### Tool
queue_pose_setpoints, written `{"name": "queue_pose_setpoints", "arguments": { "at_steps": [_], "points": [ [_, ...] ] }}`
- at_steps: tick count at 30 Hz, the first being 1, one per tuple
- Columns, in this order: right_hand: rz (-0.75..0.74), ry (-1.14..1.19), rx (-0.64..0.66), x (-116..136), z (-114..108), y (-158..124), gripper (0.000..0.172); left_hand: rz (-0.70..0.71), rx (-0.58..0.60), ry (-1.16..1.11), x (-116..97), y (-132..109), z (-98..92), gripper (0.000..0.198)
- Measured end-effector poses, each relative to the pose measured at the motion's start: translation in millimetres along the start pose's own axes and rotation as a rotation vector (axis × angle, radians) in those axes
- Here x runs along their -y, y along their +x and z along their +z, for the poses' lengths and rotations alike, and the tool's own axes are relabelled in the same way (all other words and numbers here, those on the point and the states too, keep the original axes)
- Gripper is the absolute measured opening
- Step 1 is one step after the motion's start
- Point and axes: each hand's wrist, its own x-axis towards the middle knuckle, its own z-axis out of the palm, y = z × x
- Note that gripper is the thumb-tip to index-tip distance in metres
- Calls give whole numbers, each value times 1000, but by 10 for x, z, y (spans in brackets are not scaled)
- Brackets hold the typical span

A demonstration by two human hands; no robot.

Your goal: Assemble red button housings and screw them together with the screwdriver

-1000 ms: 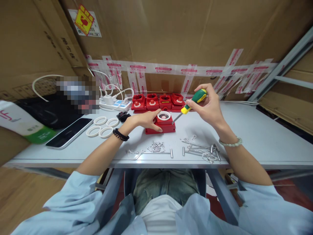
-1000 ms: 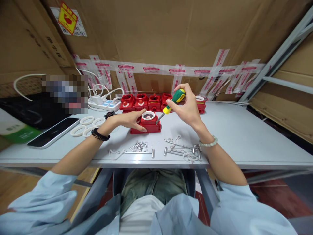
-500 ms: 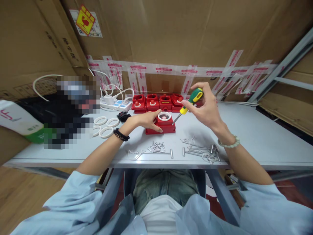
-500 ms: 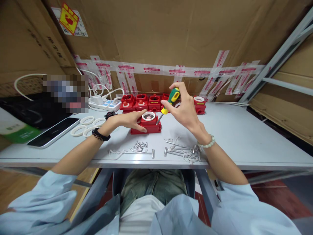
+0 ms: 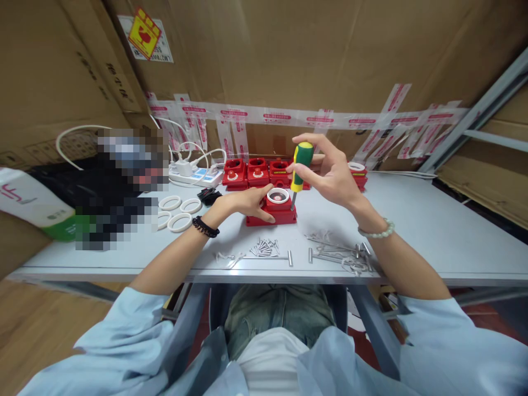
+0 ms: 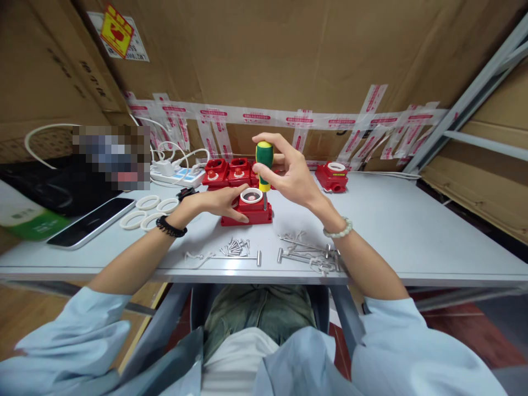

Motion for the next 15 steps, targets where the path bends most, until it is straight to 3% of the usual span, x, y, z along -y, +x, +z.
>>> {"name": "queue_pose_setpoints", "arguments": {
  "at_steps": [3,5,11,13,15],
  "points": [
    [-6,-201,-163,-32,48,-8,39,-19,-5,13,5,0,4,111],
    [-21,-283,-204,-42,61,-12,40,-39,-8,34,5,1,6,115],
    [-9,-58,41,-34,-42,-7,45,-35,5,5,-16,-7,-2,110],
    [0,-75,38,-41,-40,-3,48,-29,-4,1,-7,-5,2,112],
    [2,-184,-57,-52,-7,0,46,-32,-11,7,7,0,10,114]
  ]
}}
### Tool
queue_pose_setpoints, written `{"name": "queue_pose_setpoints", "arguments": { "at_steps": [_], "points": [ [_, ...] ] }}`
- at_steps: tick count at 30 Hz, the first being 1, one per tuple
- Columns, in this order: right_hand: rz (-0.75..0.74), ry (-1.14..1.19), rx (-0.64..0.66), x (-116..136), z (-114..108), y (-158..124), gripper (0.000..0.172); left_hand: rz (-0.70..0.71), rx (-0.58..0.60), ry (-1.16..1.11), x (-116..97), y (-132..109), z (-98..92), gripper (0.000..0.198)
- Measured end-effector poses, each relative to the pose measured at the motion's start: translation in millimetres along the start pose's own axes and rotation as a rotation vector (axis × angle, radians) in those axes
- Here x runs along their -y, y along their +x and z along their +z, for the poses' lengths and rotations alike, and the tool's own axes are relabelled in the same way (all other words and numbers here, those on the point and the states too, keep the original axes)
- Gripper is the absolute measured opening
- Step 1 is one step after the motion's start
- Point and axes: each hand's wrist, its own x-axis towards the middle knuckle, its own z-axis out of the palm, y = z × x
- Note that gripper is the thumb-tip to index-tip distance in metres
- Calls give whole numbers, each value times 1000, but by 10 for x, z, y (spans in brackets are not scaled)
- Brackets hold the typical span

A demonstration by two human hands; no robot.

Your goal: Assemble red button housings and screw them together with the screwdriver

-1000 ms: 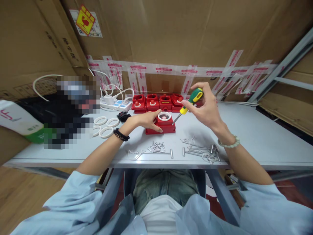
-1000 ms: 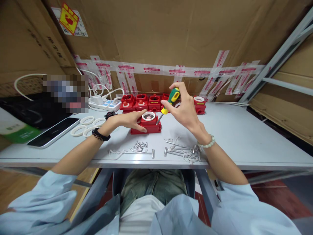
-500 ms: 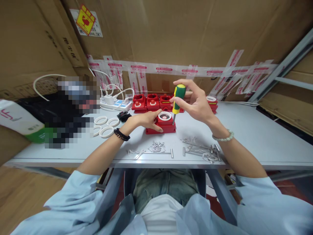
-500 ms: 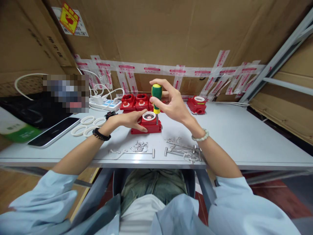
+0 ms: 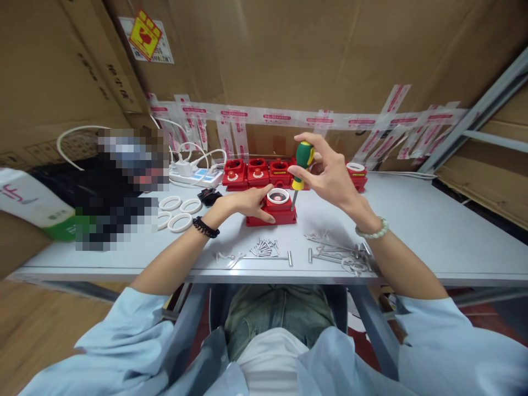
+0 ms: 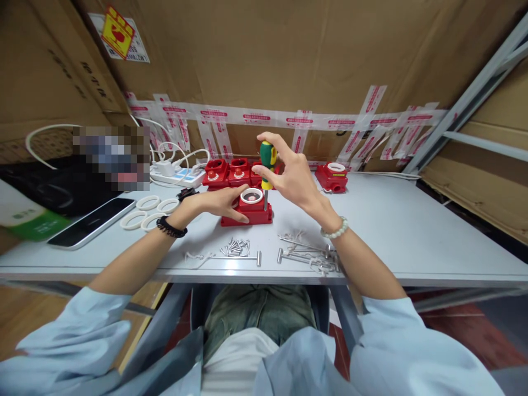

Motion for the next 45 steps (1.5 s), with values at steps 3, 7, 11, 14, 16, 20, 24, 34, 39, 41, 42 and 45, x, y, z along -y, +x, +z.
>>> {"name": "queue_pose_setpoints", "arguments": {
  "at_steps": [3,7,11,14,16,20,24,34,39,41,42,45],
  "points": [
    [7,-151,-100,-5,36,1,43,-1,5,6,8,5,5,117],
    [-23,62,28,-3,-46,9,34,-4,13,0,-9,0,-5,115],
    [-13,227,150,15,-107,14,41,2,-2,-7,-13,-8,-7,113],
    [-15,70,23,20,-31,2,42,-11,1,0,-7,-7,-3,113],
    [-27,-59,-80,12,33,-10,42,-8,6,4,-6,-4,-2,114],
    [-71,-35,-42,-16,30,-28,41,-3,-3,18,-11,-1,-2,113],
    [-41,271,146,-36,-58,-35,47,12,-4,-5,-16,-5,-5,106],
    [-56,-29,-151,-18,135,-62,44,19,-8,10,30,25,19,112],
    [-42,208,91,9,12,-77,63,26,-9,-6,26,23,20,112],
    [-53,237,132,2,3,-71,63,26,-13,-3,15,17,15,110],
    [-51,213,115,-5,14,-66,60,25,-12,0,8,14,12,109],
    [-33,62,-14,-26,71,-49,52,21,-6,10,-10,3,-1,105]
  ]
}}
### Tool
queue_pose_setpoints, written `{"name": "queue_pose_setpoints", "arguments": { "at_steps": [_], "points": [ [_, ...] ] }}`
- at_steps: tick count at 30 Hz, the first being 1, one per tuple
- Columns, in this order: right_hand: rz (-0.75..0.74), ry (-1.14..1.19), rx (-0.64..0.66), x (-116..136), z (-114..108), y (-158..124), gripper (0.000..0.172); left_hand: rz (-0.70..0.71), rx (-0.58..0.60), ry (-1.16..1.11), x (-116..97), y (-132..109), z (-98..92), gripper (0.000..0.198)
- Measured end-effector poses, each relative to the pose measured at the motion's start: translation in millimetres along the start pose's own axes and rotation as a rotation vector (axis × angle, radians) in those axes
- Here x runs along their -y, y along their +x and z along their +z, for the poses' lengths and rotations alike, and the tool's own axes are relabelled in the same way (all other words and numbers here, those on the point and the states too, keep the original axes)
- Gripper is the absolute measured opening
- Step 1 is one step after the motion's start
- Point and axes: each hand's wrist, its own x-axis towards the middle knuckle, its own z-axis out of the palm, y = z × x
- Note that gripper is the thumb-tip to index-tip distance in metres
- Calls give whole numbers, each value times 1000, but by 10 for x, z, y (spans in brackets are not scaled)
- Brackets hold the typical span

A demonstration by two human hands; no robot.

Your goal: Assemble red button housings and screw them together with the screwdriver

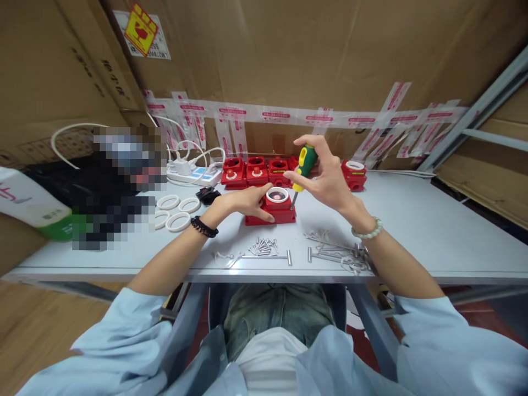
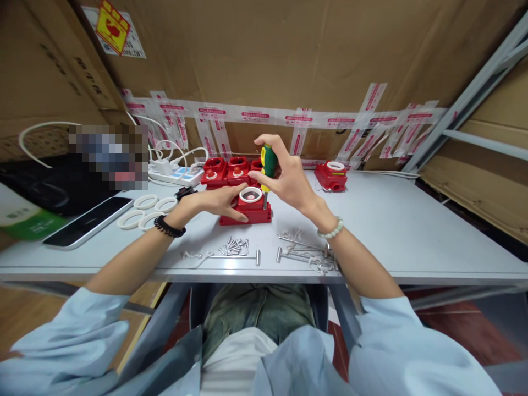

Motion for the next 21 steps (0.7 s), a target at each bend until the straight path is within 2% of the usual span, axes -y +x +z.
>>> {"name": "queue_pose_setpoints", "arguments": {
  "at_steps": [3,7,9,11,14,16,18,21],
  "points": [
    [21,-29,-6,5,-24,5,53,0,5,-7,-4,-6,-5,106],
    [34,195,223,47,-220,8,58,-9,-5,-12,14,2,9,110],
    [41,247,276,54,-284,15,57,-16,-11,-11,25,10,18,113],
    [44,199,224,47,-271,19,54,-25,-3,-11,32,16,25,116],
    [59,21,33,25,-145,14,52,-33,10,-1,36,17,25,118],
    [69,-58,-47,19,-77,5,51,-34,11,5,32,12,21,118],
    [66,-34,-28,26,-77,-2,50,-31,10,-1,26,6,16,117],
    [54,159,164,45,-179,-2,55,-15,2,-23,18,0,11,116]
  ]
}}
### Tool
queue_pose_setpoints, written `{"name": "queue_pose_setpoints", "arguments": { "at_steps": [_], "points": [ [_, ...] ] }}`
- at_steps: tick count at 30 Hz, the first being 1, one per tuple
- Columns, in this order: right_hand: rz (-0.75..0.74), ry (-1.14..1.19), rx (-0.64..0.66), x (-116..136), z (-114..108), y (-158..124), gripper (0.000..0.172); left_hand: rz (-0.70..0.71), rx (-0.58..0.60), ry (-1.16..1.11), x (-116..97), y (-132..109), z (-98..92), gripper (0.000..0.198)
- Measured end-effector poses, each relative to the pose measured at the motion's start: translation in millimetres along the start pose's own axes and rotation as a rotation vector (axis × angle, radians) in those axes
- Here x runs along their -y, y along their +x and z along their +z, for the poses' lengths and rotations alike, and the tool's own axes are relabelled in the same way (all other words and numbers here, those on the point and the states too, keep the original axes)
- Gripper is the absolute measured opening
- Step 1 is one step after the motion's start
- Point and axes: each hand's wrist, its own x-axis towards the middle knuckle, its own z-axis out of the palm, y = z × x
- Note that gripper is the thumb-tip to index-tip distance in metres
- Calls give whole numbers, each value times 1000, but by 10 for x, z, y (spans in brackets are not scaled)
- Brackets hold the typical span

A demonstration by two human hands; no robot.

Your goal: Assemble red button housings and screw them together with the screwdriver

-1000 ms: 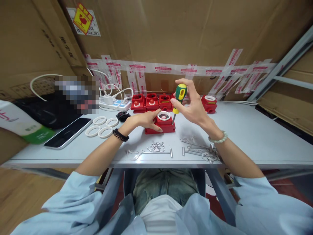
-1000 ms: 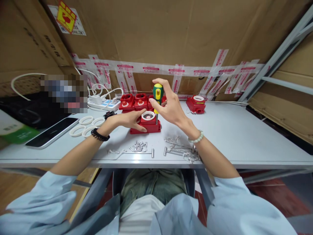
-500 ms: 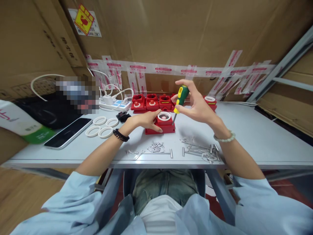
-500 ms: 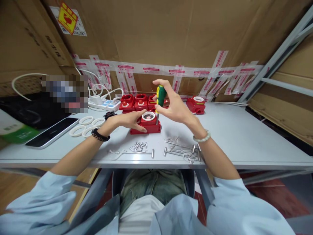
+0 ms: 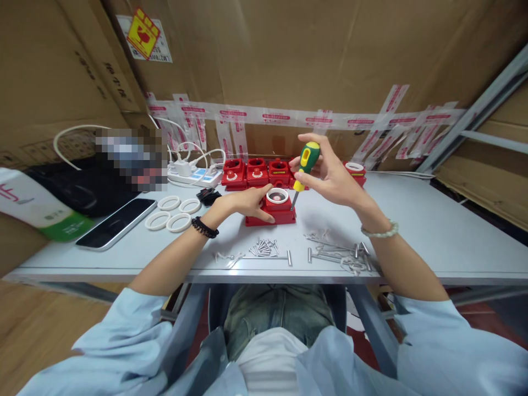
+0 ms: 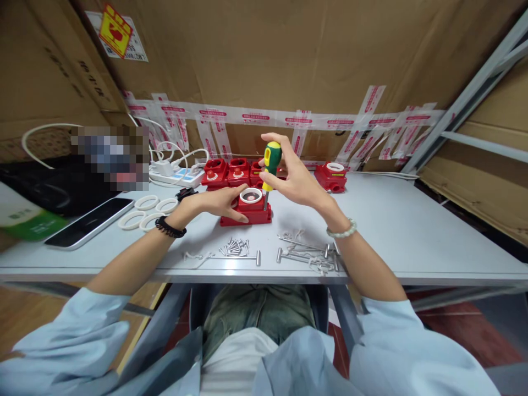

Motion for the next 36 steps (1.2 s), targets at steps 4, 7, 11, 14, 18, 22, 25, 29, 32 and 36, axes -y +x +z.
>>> {"name": "queue_pose_setpoints", "arguments": {
  "at_steps": [4,7,11,14,18,22,25,29,32,36],
  "points": [
    [-8,29,101,-3,-46,1,61,2,-7,-6,-2,2,2,115],
    [-24,-204,-150,-59,54,17,54,-9,3,-9,2,4,6,116],
    [-12,-320,-216,-103,80,15,52,-19,1,-10,12,4,10,120],
    [-25,-152,-81,-81,-46,4,50,-11,1,-21,21,7,15,121],
    [6,83,41,-37,-127,6,52,4,-8,-14,17,7,13,117],
    [-4,-100,-176,-37,51,12,49,2,-5,-7,2,1,5,114],
    [-15,-195,-259,-53,170,13,49,5,-2,-1,15,9,13,116],
    [-31,-26,-44,-49,98,1,62,26,-18,3,41,27,26,112],
    [-8,161,147,-19,23,-6,63,39,-18,1,29,17,14,107],
    [21,70,-49,-3,111,-1,54,28,-4,-7,-3,-8,-4,102]
  ]
}}
